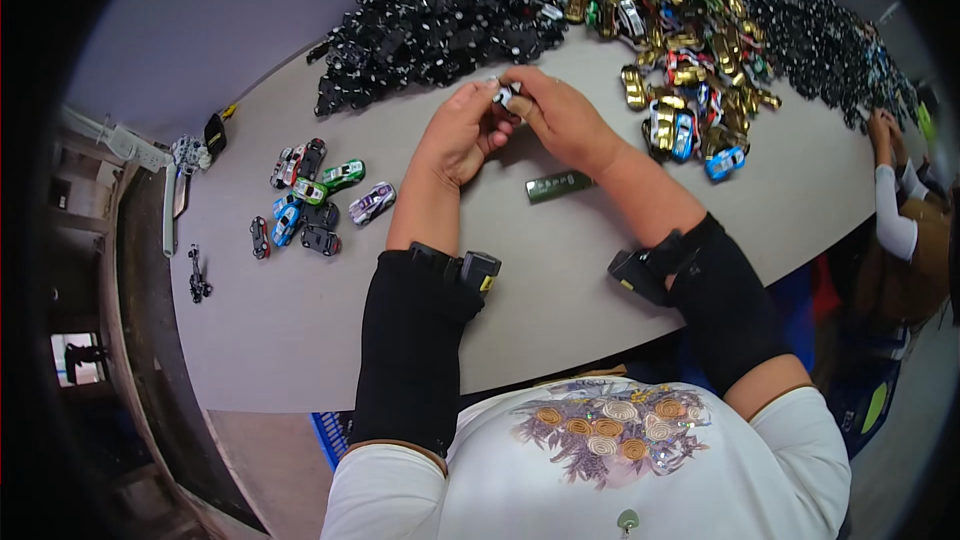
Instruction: Inspecting and assembling small toy cars at a table.
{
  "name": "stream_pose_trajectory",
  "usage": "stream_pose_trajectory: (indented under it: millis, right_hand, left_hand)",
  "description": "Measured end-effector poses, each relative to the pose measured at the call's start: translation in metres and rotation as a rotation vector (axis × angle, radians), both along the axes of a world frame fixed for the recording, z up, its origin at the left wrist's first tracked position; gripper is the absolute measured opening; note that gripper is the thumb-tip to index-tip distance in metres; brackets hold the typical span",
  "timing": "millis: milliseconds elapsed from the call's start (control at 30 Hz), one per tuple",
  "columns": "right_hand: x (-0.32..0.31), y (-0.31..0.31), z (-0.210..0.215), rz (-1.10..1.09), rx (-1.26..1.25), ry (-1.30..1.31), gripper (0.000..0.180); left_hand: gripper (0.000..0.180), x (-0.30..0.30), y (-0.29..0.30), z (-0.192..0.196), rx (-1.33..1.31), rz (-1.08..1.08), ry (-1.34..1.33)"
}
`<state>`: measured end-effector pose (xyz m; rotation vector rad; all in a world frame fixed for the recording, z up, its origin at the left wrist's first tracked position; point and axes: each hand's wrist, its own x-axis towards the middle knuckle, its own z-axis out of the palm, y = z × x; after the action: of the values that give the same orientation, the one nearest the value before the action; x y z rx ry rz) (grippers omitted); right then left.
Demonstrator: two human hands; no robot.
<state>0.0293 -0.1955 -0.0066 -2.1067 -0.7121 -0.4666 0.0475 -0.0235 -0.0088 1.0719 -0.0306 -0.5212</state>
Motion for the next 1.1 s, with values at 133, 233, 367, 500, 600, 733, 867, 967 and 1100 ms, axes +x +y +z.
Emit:
stream_pose_trajectory:
  millis: [133, 233, 367, 500, 600, 733, 867, 967, 1100]
  right_hand:
    - [0.001, -0.001, 0.009, -0.032, -0.018, 0.004, 0.023]
    - [-0.001, -0.005, 0.01, -0.045, 0.027, 0.133, 0.022]
    - [-0.006, -0.001, 0.008, -0.041, 0.045, 0.137, 0.023]
    - [-0.009, 0.005, 0.007, 0.038, 0.104, 0.207, 0.022]
    - [-0.011, 0.006, 0.009, 0.01, 0.118, 0.254, 0.022]
    - [-0.006, 0.007, 0.003, 0.001, 0.126, 0.303, 0.023]
    - [-0.008, 0.013, 0.003, 0.081, 0.295, 0.35, 0.022]
    - [-0.008, 0.014, 0.005, 0.178, 0.514, 0.465, 0.023]
    - [-0.007, -0.007, 0.019, 0.138, 0.447, 0.667, 0.023]
  left_hand:
    - [0.023, -0.001, 0.003, 0.008, 0.03, -0.01, 0.028]
    - [0.024, -0.001, -0.002, 0.003, 0.036, 0.001, 0.006]
    - [0.026, -0.006, 0.001, 0.005, 0.043, -0.009, 0.01]
    - [0.027, -0.006, 0.0, 0.003, -0.001, -0.001, 0.009]
    - [0.027, -0.003, -0.001, 0.003, 0.015, 0.003, -0.02]
    - [0.029, -0.002, -0.002, 0.001, 0.039, 0.027, -0.014]
    - [0.032, -0.002, -0.002, 0.001, 0.033, 0.042, -0.022]
    - [0.03, -0.001, -0.001, 0.007, 0.022, 0.029, 0.005]
    - [0.025, -0.005, -0.006, 0.005, 0.033, 0.096, -0.024]
